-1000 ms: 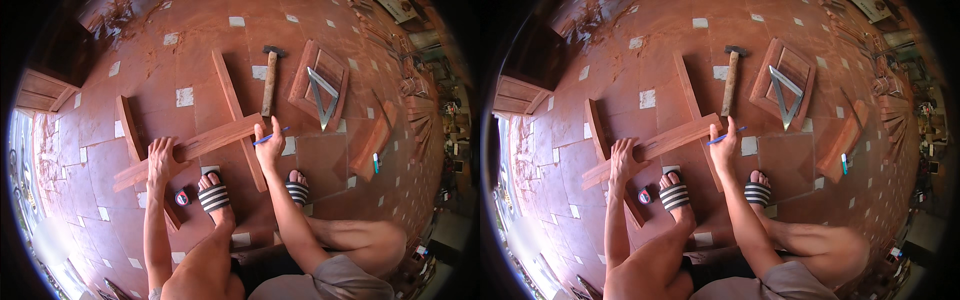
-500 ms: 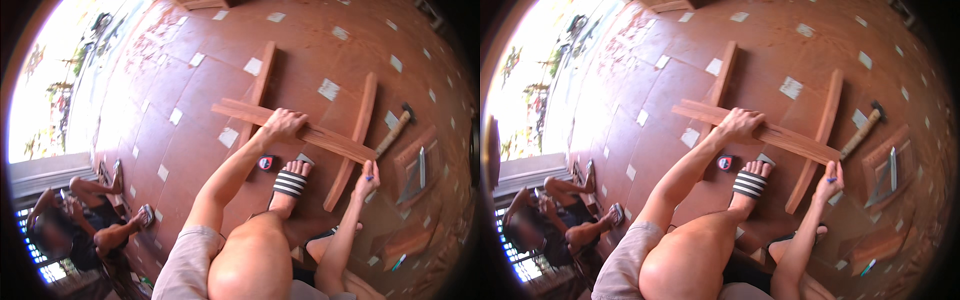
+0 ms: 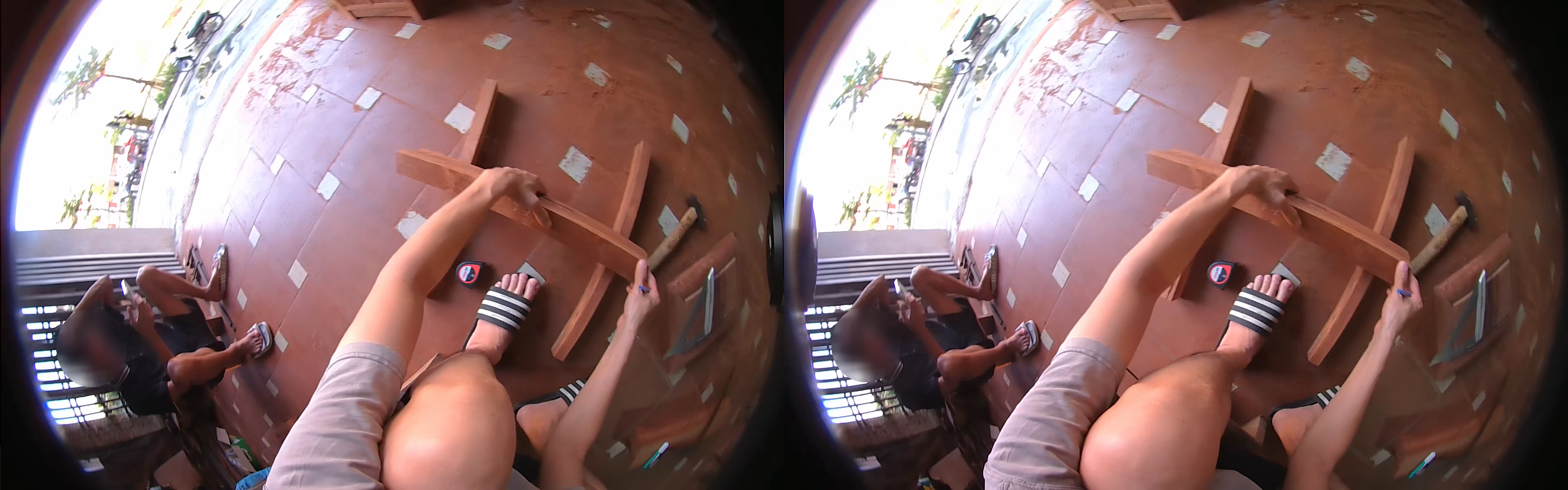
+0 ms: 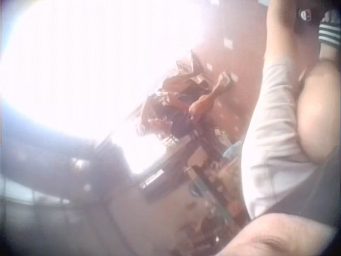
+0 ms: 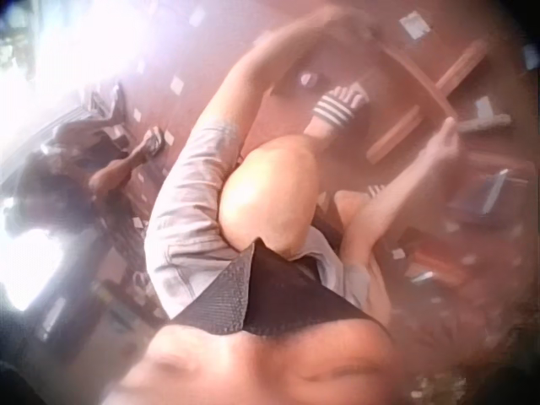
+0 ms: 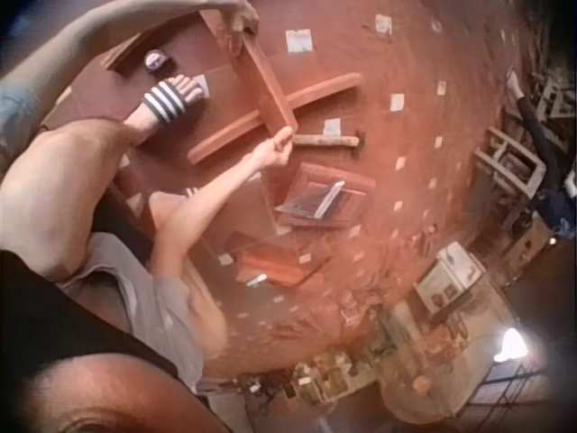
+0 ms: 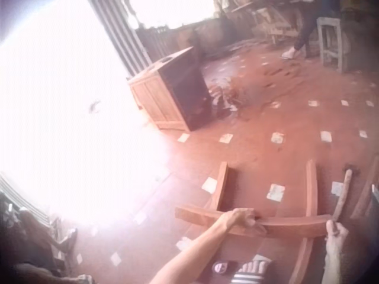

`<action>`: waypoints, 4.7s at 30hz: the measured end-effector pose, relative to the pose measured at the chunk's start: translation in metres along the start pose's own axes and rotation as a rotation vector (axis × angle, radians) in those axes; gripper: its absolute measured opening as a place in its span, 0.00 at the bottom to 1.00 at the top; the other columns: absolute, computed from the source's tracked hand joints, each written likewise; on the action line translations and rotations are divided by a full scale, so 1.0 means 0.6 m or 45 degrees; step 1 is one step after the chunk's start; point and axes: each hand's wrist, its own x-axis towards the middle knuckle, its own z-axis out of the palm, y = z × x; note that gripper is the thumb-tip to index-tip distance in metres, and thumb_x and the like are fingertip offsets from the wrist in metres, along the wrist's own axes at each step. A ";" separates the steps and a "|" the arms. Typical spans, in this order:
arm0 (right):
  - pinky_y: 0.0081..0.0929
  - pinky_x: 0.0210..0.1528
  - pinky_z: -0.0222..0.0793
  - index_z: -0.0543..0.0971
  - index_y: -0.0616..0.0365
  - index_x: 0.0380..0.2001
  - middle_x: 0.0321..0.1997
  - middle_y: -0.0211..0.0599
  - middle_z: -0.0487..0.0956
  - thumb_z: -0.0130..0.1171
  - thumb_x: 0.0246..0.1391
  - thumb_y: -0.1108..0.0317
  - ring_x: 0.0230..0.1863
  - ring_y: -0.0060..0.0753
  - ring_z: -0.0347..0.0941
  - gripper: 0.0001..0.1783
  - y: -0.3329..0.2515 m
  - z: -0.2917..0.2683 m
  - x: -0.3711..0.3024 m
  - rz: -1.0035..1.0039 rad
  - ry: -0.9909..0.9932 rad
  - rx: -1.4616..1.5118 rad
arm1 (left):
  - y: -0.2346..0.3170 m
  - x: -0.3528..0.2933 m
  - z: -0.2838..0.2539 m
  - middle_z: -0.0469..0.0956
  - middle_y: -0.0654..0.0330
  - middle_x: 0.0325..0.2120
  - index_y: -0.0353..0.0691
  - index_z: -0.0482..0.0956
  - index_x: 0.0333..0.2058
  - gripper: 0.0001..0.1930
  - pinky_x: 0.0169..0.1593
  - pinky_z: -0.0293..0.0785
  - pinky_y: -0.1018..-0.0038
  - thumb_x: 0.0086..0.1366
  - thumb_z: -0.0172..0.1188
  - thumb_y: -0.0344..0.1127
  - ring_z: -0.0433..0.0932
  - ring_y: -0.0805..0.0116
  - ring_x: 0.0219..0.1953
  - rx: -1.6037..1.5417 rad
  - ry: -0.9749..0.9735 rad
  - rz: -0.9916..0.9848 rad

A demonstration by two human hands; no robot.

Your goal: The person measures and marks wooden planks on the floor using a tape measure, pencil, and set square. They repeatedly position the tools, draw lines, and adjust the wood pieces to prepare them for cutting.

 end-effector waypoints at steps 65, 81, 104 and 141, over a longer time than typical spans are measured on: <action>0.30 0.70 0.67 0.73 0.67 0.69 0.61 0.36 0.81 0.71 0.68 0.62 0.60 0.26 0.75 0.33 0.094 -0.077 0.000 0.066 -0.664 0.518 | -0.009 -0.031 0.153 0.86 0.57 0.32 0.44 0.81 0.36 0.29 0.48 0.75 0.55 0.38 0.75 0.57 0.87 0.51 0.39 0.282 0.846 0.287; 0.32 0.65 0.69 0.77 0.61 0.66 0.60 0.34 0.79 0.69 0.70 0.59 0.59 0.28 0.74 0.28 0.063 -0.054 -0.012 0.176 -0.492 0.599 | -0.029 -0.032 0.090 0.89 0.52 0.38 0.48 0.84 0.46 0.31 0.49 0.84 0.53 0.46 0.78 0.56 0.88 0.46 0.46 0.303 0.479 0.361; 0.32 0.71 0.67 0.79 0.64 0.63 0.63 0.38 0.81 0.78 0.58 0.71 0.65 0.32 0.74 0.31 0.077 -0.120 -0.043 -0.024 -0.643 0.239 | -0.030 -0.085 0.258 0.82 0.63 0.49 0.50 0.78 0.46 0.14 0.59 0.80 0.63 0.62 0.65 0.36 0.83 0.63 0.51 0.796 1.577 0.486; 0.43 0.67 0.76 0.85 0.60 0.48 0.52 0.35 0.82 0.71 0.68 0.49 0.56 0.32 0.78 0.23 0.019 -0.071 0.006 0.215 -0.447 0.210 | -0.020 -0.056 0.149 0.86 0.54 0.26 0.47 0.83 0.38 0.24 0.34 0.80 0.55 0.46 0.77 0.54 0.86 0.48 0.32 0.181 0.920 0.370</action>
